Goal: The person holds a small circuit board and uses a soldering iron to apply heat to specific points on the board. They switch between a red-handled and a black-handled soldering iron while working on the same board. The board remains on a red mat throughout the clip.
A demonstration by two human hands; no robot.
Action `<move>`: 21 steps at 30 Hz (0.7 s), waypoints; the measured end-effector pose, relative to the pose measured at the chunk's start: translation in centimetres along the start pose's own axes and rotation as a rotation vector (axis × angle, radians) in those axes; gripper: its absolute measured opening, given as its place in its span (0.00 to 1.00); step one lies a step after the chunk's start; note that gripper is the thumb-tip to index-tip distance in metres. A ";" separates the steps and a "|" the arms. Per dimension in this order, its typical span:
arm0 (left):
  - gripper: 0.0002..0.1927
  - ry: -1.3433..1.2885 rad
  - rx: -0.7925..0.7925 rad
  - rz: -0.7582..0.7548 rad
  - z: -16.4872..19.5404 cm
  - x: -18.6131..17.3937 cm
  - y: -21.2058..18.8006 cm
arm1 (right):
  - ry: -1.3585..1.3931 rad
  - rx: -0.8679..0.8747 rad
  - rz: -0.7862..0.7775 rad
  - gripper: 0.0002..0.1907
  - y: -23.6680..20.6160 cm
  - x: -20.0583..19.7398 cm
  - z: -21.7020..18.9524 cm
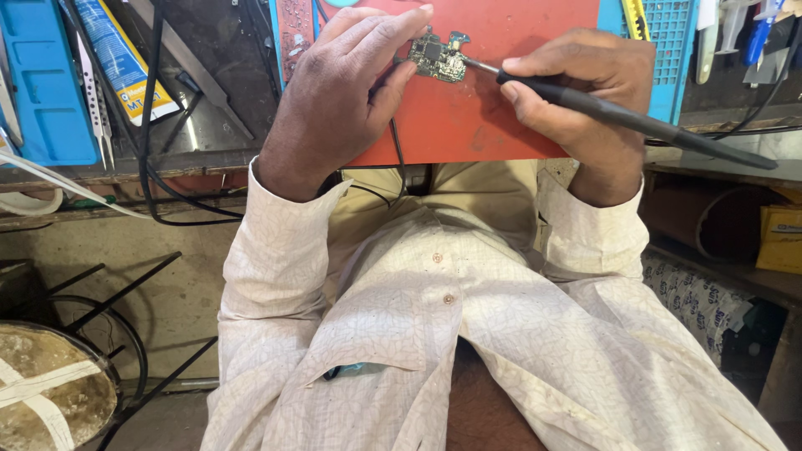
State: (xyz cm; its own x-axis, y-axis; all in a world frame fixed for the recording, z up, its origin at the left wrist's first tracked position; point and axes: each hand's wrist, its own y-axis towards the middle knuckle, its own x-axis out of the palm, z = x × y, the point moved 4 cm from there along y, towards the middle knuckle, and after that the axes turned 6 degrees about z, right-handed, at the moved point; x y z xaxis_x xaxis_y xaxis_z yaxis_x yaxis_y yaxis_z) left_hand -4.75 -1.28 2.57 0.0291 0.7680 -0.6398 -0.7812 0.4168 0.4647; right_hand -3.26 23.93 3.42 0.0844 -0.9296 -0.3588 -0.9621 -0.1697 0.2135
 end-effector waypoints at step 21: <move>0.17 0.002 -0.012 0.002 -0.1 0.0 0.0 | -0.047 -0.082 -0.022 0.07 0.0 -0.1 0.3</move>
State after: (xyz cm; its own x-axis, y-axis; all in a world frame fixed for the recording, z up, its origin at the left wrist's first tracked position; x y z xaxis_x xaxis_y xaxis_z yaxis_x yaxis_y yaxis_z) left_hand -4.83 -1.35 2.47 0.0262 0.7678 -0.6402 -0.7889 0.4091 0.4584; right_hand -3.33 24.11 3.22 0.0913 -0.9091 -0.4064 -0.9356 -0.2181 0.2778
